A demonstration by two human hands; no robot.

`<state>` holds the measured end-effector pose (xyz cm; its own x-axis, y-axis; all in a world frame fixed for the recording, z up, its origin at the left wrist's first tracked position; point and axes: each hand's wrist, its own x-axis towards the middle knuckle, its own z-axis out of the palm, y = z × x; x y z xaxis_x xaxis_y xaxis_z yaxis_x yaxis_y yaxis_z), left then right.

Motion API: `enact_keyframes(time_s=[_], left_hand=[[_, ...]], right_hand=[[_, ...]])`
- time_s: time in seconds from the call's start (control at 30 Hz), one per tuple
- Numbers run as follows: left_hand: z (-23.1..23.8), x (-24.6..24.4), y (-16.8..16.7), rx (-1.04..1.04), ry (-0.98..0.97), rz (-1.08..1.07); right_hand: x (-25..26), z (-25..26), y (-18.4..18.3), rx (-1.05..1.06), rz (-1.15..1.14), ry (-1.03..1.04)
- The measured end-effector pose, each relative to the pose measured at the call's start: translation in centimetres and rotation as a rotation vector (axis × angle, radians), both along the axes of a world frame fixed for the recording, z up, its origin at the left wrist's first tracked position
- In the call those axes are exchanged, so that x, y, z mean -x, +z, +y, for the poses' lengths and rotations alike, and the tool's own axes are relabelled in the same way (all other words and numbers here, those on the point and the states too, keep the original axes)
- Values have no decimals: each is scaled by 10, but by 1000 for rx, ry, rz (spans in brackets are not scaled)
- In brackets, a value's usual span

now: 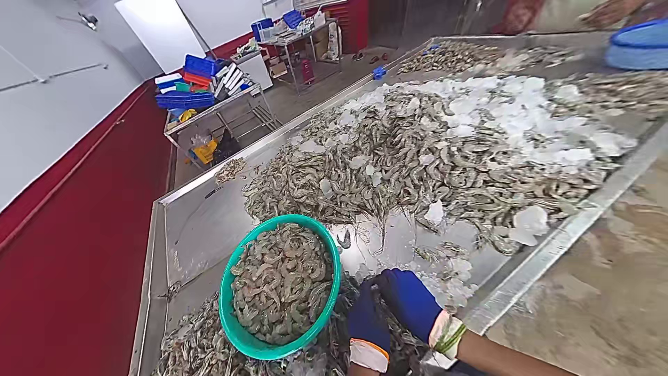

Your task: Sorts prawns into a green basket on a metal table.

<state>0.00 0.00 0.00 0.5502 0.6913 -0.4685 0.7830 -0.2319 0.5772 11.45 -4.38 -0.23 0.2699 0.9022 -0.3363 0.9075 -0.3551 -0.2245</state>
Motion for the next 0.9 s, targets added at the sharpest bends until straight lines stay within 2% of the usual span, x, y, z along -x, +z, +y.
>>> enact_keyframes(time_s=[0.1,0.2,0.27,0.37,0.4,0.43,0.5,0.57,0.7,0.83,0.9], left_hand=[[-1,3,6,37,-17,-11],[3,6,6,146,-39,-149],[5,11,5,234,-19,-256],[9,25,-5,309,58,-378],[13,27,-10,329,69,-435],[17,30,-14,344,59,-484],[26,32,-21,324,10,-564],[30,33,-24,271,-6,-603],[24,35,-8,236,33,-599],[28,41,-12,110,97,-557],[33,40,-23,120,100,-539]], right_hand=[[-5,-8,-9,-217,-72,30],[-18,-8,-17,-309,-60,50],[-39,-5,-12,-178,-24,50],[-76,7,-8,262,42,39],[-85,14,-5,336,50,29],[-90,22,-1,334,51,37],[-90,44,6,177,109,119],[-84,65,12,40,263,212],[-71,106,3,16,258,172],[-71,86,14,-13,793,109],[-67,61,12,17,905,155]])
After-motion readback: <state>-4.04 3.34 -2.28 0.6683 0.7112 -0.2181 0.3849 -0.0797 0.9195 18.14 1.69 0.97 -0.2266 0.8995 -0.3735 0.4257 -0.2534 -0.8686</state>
